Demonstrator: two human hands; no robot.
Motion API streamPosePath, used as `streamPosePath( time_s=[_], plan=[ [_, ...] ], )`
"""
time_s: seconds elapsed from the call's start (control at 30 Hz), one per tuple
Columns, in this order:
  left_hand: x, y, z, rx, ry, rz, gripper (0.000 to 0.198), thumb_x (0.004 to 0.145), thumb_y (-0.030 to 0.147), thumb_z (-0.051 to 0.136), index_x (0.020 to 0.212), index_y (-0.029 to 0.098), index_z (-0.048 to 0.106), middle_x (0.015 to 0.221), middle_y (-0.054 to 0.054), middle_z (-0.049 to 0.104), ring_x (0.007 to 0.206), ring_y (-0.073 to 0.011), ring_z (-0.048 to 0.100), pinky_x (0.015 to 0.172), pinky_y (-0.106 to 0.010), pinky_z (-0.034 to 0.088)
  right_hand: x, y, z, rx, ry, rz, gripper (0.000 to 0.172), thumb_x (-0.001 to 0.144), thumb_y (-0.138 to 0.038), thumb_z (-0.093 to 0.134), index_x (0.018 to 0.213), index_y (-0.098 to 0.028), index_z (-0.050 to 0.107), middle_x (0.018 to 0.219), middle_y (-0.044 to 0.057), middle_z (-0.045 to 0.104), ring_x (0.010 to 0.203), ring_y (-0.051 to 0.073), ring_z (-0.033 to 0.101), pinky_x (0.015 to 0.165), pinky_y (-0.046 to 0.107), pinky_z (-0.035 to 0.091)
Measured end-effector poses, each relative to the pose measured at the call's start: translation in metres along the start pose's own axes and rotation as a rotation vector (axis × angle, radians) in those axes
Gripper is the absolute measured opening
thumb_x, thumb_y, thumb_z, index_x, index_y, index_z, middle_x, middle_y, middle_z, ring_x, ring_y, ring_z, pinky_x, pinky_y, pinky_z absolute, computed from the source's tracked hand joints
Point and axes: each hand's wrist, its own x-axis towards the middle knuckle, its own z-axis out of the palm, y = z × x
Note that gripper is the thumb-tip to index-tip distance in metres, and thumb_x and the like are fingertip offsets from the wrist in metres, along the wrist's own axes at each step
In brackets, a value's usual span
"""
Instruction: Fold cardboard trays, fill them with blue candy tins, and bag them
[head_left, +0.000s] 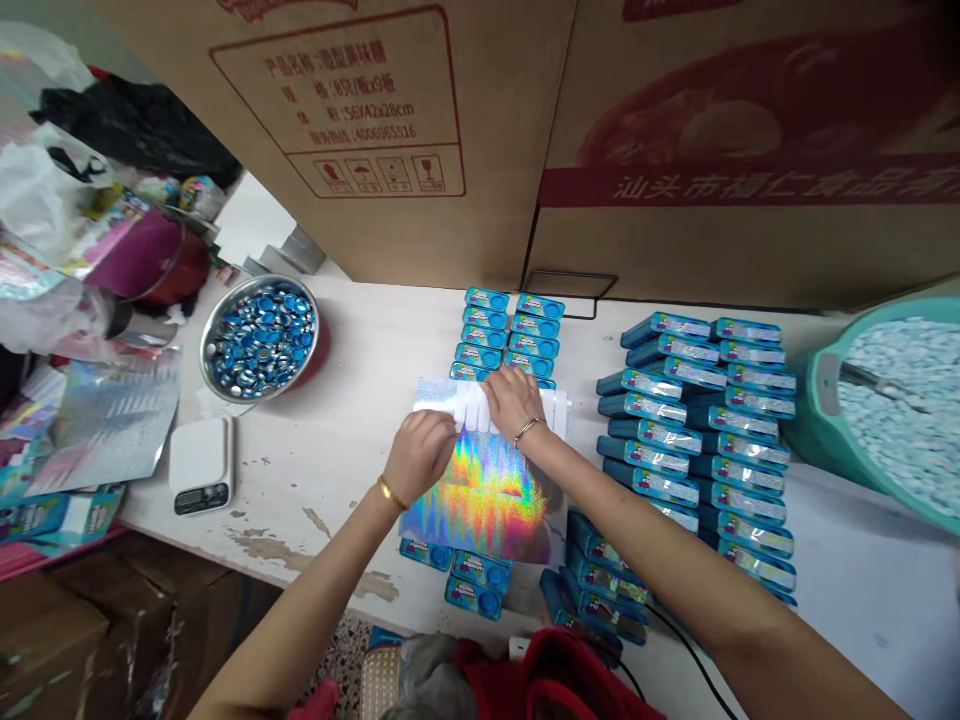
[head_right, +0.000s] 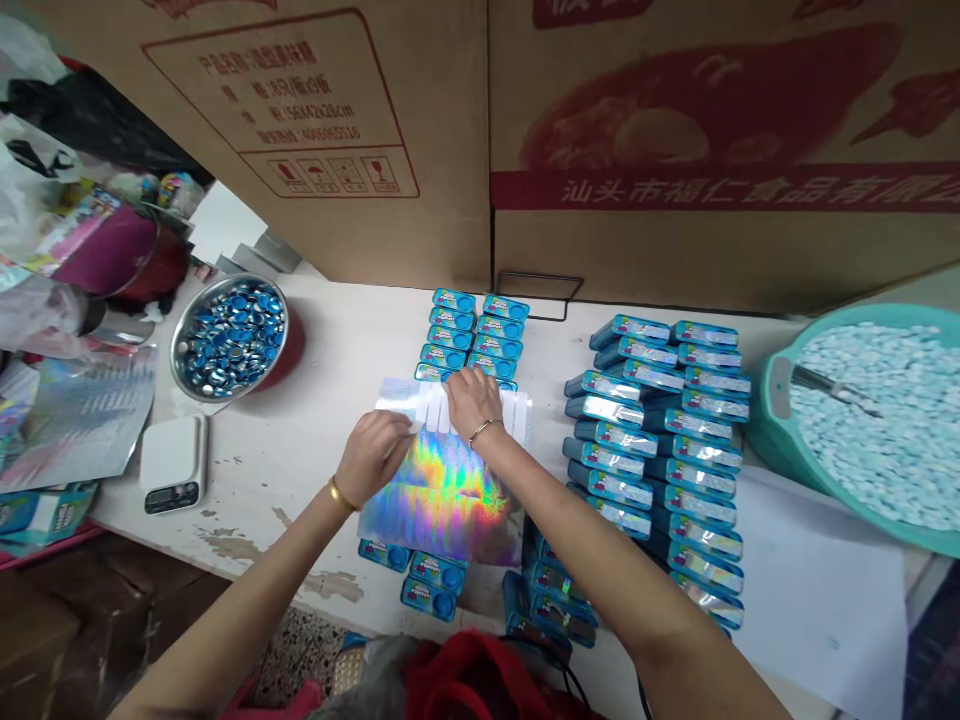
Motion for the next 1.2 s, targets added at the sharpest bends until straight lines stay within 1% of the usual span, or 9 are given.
streamPosePath(
  time_s=[0.13, 0.2, 0.33, 0.47, 0.57, 0.67, 0.77, 0.9, 1.2],
  plan=[
    [0.012, 0.025, -0.020, -0.379, 0.424, -0.445, 0.008, 0.082, 0.022, 0.061, 0.082, 0.020, 0.053, 0.079, -0.001, 0.059, 0.076, -0.0142, 0.058, 0.072, -0.029, 0.046, -0.011, 0.000, -0.008, 0.229, 0.141, -0.087, 0.043, 0.096, -0.040, 0.027, 0.113, -0.016, 0.058, 0.106, 0.013, 0.059, 0.104, 0.026, 0.047, 0.089, 0.039, 0.033],
    [0.030, 0.030, -0.019, -0.606, 0.530, -0.629, 0.015, 0.078, 0.027, 0.066, 0.078, 0.020, 0.052, 0.077, 0.000, 0.058, 0.073, -0.0128, 0.057, 0.070, -0.027, 0.046, -0.019, -0.004, -0.019, 0.485, 0.214, -0.111, 0.052, 0.095, -0.051, 0.024, 0.112, -0.016, 0.058, 0.108, 0.012, 0.059, 0.105, 0.025, 0.050, 0.092, 0.039, 0.036],
    [0.066, 0.033, 0.000, -0.933, 0.534, -0.773, 0.024, 0.070, 0.030, 0.072, 0.074, 0.019, 0.051, 0.072, 0.002, 0.058, 0.067, -0.0104, 0.056, 0.067, -0.024, 0.045, -0.028, -0.011, -0.041, 0.981, 0.214, 0.071, 0.048, 0.087, -0.062, 0.040, 0.097, -0.019, 0.060, 0.092, 0.006, 0.062, 0.089, 0.020, 0.057, 0.081, 0.034, 0.044],
    [0.092, 0.035, 0.021, -1.085, 0.489, -0.813, 0.026, 0.067, 0.030, 0.075, 0.071, 0.018, 0.053, 0.066, 0.003, 0.057, 0.062, -0.0084, 0.054, 0.064, -0.022, 0.044, -0.017, 0.001, -0.050, 1.223, 0.248, 0.304, 0.036, 0.078, -0.056, 0.060, 0.074, -0.020, 0.056, 0.069, -0.002, 0.057, 0.067, 0.014, 0.053, 0.068, 0.028, 0.045],
    [0.112, 0.037, 0.033, -1.178, 0.486, -0.820, 0.027, 0.064, 0.030, 0.076, 0.070, 0.018, 0.053, 0.062, 0.004, 0.055, 0.059, -0.0078, 0.052, 0.062, -0.021, 0.044, -0.006, 0.023, -0.057, 1.276, 0.376, 0.430, 0.041, 0.079, -0.061, 0.055, 0.088, -0.021, 0.056, 0.071, -0.002, 0.056, 0.063, 0.012, 0.052, 0.062, 0.025, 0.045],
    [0.135, 0.038, 0.043, -1.238, 0.478, -0.802, 0.028, 0.063, 0.030, 0.077, 0.070, 0.018, 0.053, 0.060, 0.005, 0.055, 0.057, -0.0073, 0.052, 0.060, -0.021, 0.043, 0.003, 0.042, -0.063, 1.306, 0.330, 0.476, 0.050, 0.082, -0.066, 0.045, 0.097, -0.021, 0.058, 0.075, 0.000, 0.058, 0.062, 0.012, 0.051, 0.058, 0.025, 0.044],
    [0.157, 0.036, 0.058, -1.223, 0.447, -0.796, 0.027, 0.063, 0.030, 0.076, 0.071, 0.018, 0.053, 0.062, 0.004, 0.057, 0.058, -0.0077, 0.052, 0.060, -0.021, 0.043, 0.013, 0.053, -0.067, 1.310, 0.304, 0.434, 0.040, 0.077, -0.060, 0.057, 0.078, -0.020, 0.060, 0.070, -0.001, 0.056, 0.062, 0.012, 0.048, 0.058, 0.024, 0.041],
    [0.184, 0.020, 0.082, -1.064, 0.400, -0.743, 0.023, 0.068, 0.032, 0.072, 0.070, 0.019, 0.052, 0.063, 0.004, 0.054, 0.060, -0.0092, 0.051, 0.061, -0.023, 0.043, 0.037, 0.069, -0.069, 1.183, 0.463, 0.414, 0.031, 0.076, -0.050, 0.060, 0.066, -0.020, 0.054, 0.060, -0.004, 0.048, 0.059, 0.012, 0.043, 0.056, 0.024, 0.038],
    [0.232, -0.014, 0.111, -0.278, 0.315, -0.598, 0.011, 0.076, 0.025, 0.065, 0.067, 0.020, 0.059, 0.087, -0.003, 0.055, 0.091, -0.0209, 0.050, 0.091, -0.042, 0.037, 0.081, 0.116, -0.051, 0.636, 0.540, 0.397, 0.023, 0.079, -0.034, 0.049, 0.062, -0.021, 0.056, 0.065, 0.000, 0.054, 0.063, 0.015, 0.047, 0.063, 0.028, 0.040]
  ],
)
